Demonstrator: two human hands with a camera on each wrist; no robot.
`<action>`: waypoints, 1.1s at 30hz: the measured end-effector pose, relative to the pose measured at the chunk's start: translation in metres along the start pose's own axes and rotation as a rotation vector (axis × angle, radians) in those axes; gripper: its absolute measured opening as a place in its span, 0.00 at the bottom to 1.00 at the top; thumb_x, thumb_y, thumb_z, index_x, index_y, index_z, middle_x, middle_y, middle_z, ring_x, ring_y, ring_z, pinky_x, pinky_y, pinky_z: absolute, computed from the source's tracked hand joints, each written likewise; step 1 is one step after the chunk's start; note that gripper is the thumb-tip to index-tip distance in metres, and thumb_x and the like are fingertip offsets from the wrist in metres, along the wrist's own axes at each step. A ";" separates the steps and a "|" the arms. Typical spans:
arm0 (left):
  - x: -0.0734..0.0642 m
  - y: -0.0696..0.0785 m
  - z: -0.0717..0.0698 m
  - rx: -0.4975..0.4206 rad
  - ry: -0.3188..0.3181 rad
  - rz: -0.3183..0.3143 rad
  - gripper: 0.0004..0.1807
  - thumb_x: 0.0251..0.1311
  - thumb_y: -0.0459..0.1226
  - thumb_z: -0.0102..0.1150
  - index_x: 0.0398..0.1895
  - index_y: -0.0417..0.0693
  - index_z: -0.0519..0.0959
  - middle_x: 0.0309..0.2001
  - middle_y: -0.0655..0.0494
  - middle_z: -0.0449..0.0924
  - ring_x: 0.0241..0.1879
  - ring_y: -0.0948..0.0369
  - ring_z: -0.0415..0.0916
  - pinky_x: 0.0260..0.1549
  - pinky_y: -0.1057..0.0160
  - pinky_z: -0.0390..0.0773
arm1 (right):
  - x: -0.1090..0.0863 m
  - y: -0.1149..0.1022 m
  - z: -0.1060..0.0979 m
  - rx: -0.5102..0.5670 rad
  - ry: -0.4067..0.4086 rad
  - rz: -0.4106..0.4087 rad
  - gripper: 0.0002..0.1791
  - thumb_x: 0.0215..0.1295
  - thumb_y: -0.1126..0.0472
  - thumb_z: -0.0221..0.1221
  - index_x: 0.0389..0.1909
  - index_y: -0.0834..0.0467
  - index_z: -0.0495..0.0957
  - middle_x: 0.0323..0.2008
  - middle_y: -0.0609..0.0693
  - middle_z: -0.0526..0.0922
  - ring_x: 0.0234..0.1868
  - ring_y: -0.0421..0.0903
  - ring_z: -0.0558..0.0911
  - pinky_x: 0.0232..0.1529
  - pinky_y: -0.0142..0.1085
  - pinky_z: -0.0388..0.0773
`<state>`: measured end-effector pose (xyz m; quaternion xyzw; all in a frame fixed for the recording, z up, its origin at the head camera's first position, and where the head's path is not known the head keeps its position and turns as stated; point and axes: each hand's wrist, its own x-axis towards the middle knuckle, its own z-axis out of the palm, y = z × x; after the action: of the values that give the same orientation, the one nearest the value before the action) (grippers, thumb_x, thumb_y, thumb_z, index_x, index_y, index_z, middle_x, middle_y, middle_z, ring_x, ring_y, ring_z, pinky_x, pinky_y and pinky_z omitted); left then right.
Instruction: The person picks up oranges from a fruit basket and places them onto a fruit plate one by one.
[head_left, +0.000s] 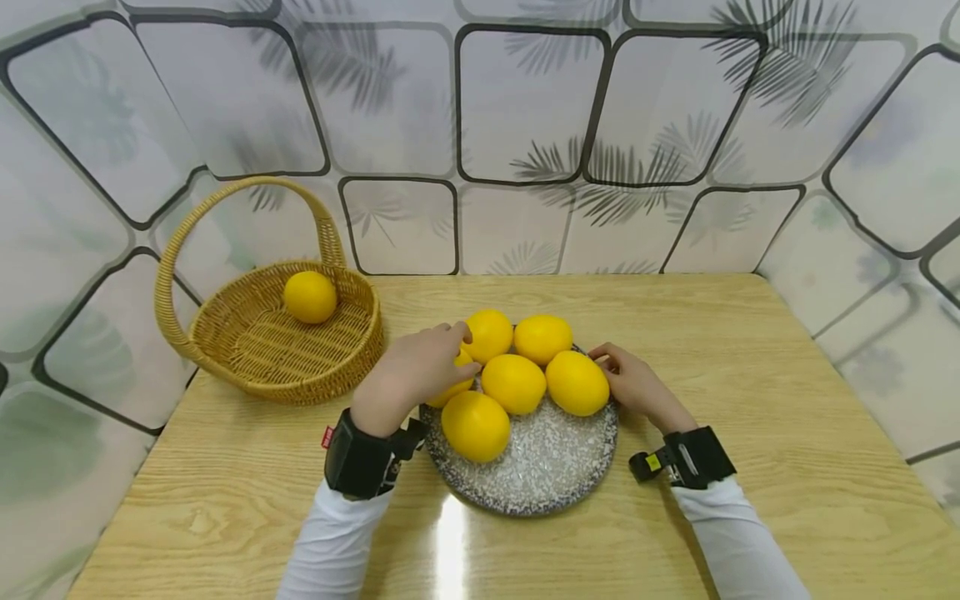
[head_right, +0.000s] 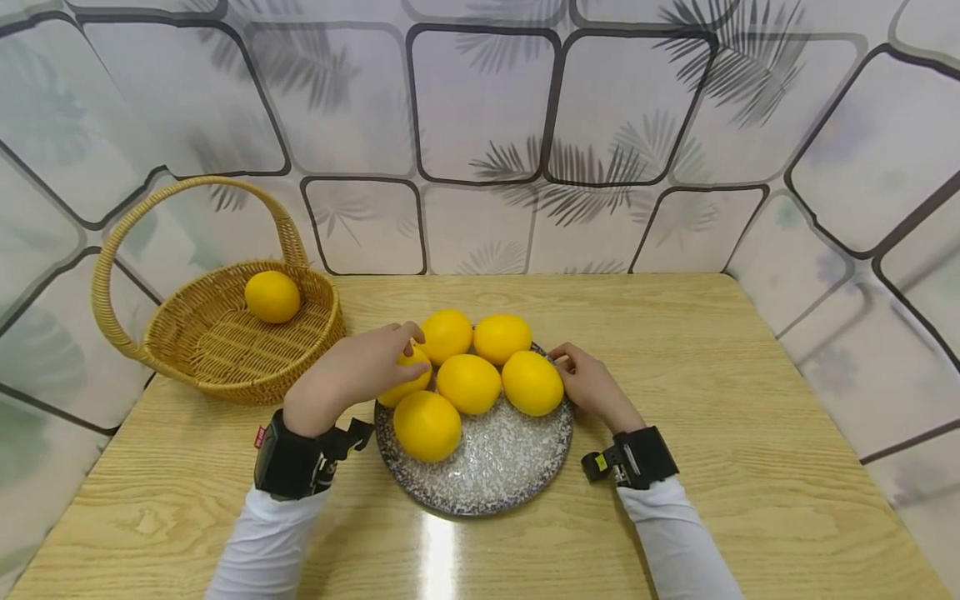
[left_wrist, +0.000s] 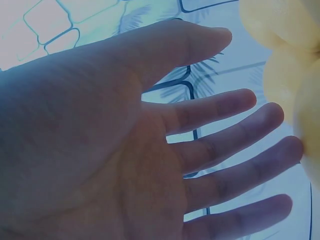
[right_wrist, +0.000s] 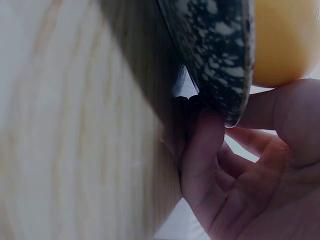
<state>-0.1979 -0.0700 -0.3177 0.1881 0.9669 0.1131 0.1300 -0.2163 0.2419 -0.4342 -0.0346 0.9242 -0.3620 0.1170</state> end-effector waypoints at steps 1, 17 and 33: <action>0.000 0.000 0.000 -0.001 0.000 0.000 0.29 0.66 0.52 0.52 0.64 0.46 0.69 0.58 0.46 0.79 0.50 0.51 0.79 0.49 0.49 0.81 | 0.000 0.000 0.000 -0.001 -0.001 -0.001 0.21 0.73 0.57 0.46 0.62 0.63 0.68 0.55 0.71 0.77 0.52 0.62 0.76 0.50 0.54 0.77; -0.001 -0.013 -0.004 -0.100 0.003 -0.011 0.28 0.66 0.50 0.51 0.65 0.46 0.69 0.57 0.45 0.80 0.51 0.52 0.78 0.50 0.49 0.80 | 0.001 -0.001 0.000 -0.009 -0.001 0.003 0.21 0.74 0.57 0.45 0.62 0.63 0.68 0.55 0.71 0.77 0.53 0.63 0.76 0.51 0.55 0.76; -0.004 -0.038 -0.014 -0.165 0.003 -0.080 0.28 0.68 0.50 0.48 0.65 0.44 0.67 0.58 0.44 0.79 0.47 0.51 0.78 0.44 0.50 0.80 | 0.002 0.000 0.001 -0.003 -0.003 0.009 0.22 0.74 0.56 0.46 0.62 0.63 0.68 0.55 0.71 0.77 0.51 0.62 0.76 0.48 0.52 0.78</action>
<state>-0.2109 -0.1080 -0.3135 0.1377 0.9613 0.1874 0.1479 -0.2177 0.2413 -0.4355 -0.0312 0.9246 -0.3601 0.1201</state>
